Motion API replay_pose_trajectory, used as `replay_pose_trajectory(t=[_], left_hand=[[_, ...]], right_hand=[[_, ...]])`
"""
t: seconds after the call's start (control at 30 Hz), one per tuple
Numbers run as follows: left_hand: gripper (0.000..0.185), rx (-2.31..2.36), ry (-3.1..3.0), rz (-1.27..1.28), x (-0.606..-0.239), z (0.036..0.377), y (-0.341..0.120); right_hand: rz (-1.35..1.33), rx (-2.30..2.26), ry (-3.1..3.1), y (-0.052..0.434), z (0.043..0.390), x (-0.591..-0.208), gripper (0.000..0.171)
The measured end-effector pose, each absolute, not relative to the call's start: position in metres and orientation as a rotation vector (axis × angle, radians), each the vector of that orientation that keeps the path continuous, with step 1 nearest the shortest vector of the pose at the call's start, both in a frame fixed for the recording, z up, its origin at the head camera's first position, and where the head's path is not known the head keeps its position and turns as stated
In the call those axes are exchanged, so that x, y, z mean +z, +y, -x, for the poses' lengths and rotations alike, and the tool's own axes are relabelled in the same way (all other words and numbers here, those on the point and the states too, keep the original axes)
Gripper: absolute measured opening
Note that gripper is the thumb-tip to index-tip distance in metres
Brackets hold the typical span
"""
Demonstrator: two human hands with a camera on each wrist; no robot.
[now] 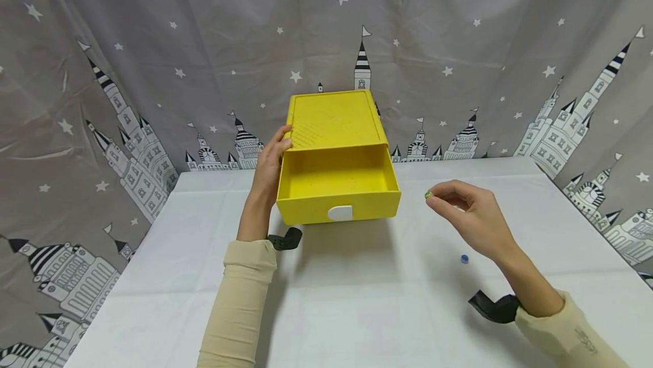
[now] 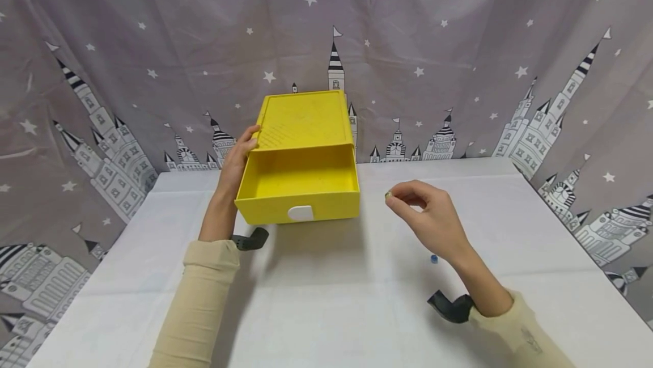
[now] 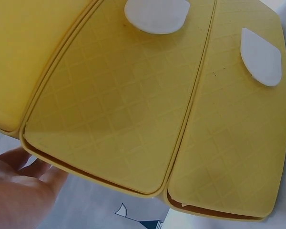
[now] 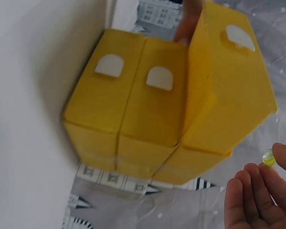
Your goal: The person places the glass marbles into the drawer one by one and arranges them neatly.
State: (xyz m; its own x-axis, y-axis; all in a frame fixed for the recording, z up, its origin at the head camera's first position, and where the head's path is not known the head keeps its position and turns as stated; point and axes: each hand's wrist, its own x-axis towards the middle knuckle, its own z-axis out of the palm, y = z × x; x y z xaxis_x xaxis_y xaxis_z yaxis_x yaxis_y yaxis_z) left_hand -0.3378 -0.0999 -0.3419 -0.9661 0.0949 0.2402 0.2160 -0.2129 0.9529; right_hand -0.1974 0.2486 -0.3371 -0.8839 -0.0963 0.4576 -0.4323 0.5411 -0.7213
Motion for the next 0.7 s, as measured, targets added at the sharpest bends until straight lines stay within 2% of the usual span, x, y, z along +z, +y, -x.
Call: replay_pose_trajectory(t=[0.7], left_hand=[[0.049, -2.33, -1.933, 0.39, -0.344, 0.338, -0.1]], right_hand=[[-0.604, 1.382, -2.282, 0.203, 0.21, -0.304, 0.015]])
